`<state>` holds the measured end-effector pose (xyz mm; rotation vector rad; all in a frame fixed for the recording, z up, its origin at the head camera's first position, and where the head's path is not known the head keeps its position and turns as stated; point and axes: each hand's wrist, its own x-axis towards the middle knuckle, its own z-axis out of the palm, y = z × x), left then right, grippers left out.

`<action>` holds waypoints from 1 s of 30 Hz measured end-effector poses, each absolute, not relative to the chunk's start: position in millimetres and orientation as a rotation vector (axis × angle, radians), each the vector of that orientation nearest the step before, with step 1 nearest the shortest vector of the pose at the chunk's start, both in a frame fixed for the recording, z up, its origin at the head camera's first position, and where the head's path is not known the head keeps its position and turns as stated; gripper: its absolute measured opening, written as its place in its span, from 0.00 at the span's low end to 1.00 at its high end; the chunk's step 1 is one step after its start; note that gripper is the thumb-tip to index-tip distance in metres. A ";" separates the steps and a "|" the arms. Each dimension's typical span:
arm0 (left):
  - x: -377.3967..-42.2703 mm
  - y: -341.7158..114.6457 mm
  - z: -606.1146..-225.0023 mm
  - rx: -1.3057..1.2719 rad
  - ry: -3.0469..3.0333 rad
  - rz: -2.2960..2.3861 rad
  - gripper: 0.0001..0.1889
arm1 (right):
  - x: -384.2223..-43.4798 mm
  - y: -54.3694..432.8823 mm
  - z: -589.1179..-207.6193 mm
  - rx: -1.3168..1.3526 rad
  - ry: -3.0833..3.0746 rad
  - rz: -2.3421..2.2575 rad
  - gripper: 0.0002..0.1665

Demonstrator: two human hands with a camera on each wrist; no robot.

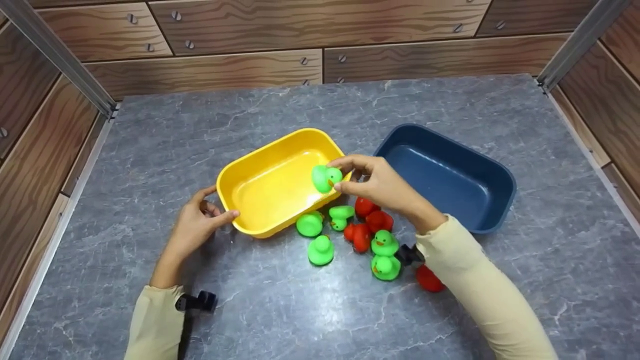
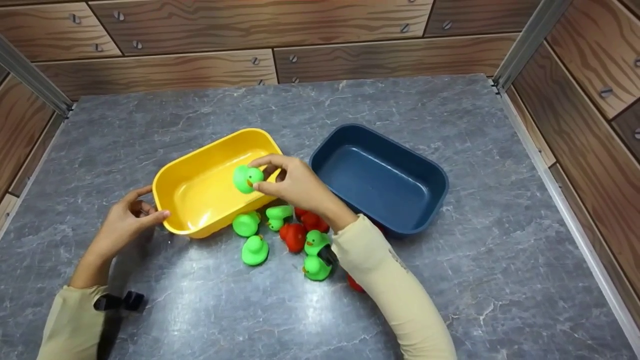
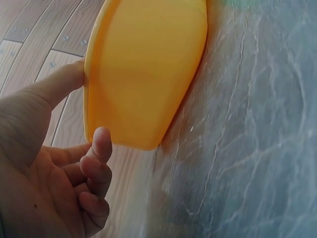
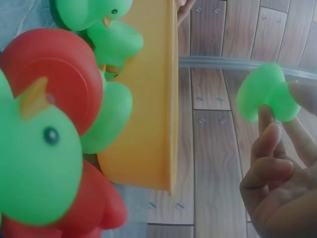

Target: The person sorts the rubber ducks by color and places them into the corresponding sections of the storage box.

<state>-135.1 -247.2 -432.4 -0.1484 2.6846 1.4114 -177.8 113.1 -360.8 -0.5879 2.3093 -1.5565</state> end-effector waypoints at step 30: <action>-135.4 -247.4 -433.5 -0.141 2.669 1.443 0.43 | -215.8 84.5 -374.2 -0.450 2.259 -1.477 0.23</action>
